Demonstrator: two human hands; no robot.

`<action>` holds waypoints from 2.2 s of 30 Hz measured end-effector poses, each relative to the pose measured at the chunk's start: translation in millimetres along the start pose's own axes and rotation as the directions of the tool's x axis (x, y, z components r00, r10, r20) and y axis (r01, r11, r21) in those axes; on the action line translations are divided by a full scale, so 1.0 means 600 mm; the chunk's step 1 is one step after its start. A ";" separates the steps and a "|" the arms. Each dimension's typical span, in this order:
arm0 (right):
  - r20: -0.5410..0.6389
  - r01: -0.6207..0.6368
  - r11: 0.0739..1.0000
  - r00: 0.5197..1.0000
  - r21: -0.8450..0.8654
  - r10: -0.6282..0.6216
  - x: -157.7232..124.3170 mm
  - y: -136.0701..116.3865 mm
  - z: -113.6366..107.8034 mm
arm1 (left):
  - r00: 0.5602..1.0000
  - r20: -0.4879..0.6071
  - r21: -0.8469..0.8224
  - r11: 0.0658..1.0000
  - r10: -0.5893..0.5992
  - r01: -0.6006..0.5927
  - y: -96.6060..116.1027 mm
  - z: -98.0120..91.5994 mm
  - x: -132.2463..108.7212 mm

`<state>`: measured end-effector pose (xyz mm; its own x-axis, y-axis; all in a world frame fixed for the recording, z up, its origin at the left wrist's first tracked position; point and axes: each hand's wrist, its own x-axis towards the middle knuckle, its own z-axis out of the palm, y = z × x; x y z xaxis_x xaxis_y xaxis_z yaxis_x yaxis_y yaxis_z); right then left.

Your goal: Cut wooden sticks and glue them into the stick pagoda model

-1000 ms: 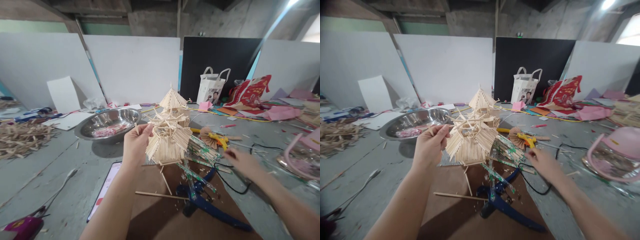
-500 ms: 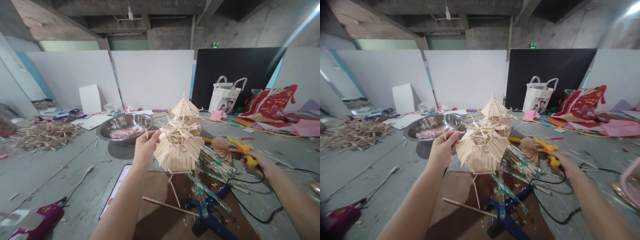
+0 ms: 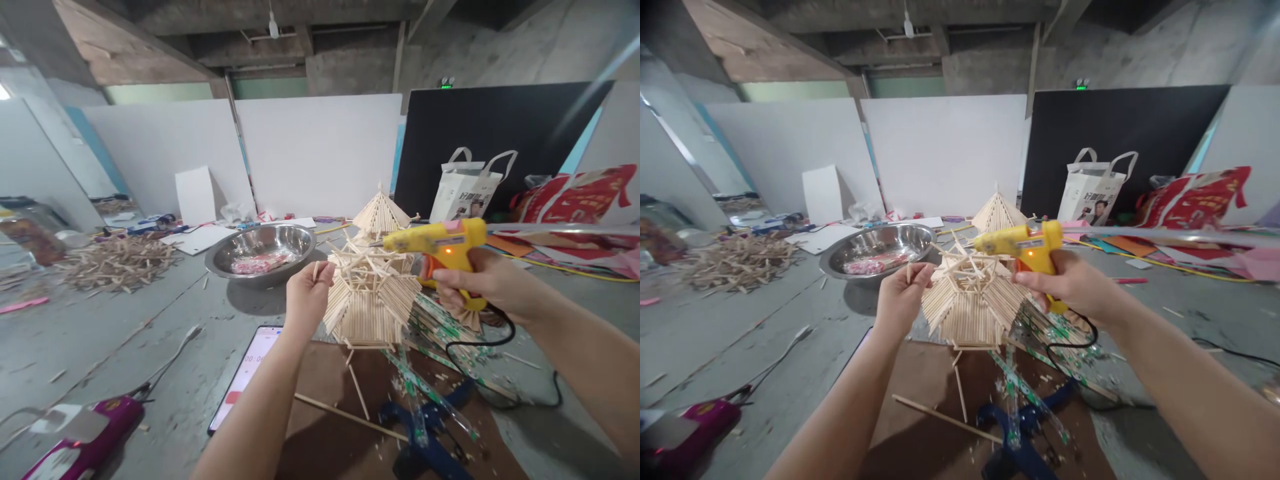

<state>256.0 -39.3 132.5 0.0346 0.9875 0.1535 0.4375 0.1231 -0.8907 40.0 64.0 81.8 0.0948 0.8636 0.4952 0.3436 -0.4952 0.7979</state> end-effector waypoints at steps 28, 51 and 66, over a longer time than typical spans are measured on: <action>0.218 -0.051 0.980 0.971 -0.192 0.093 0.057 -0.019 0.026 | 1.000 -0.018 0.089 0.996 0.012 -0.010 0.005 0.007 -0.002; 0.198 -0.089 0.971 0.971 -0.223 0.134 0.054 -0.015 0.019 | 0.979 0.004 0.316 0.929 0.204 -0.195 0.005 0.006 -0.004; 0.157 -0.107 0.963 0.976 -0.249 0.149 0.049 -0.009 0.015 | 0.917 0.030 0.510 0.783 0.397 -0.356 0.004 0.010 -0.012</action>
<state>246.8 -10.2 138.0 -0.0418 0.9979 -0.0499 0.6412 -0.0115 -0.7673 46.1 57.2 78.2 0.2512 0.5984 0.7608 0.7120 -0.6467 0.2736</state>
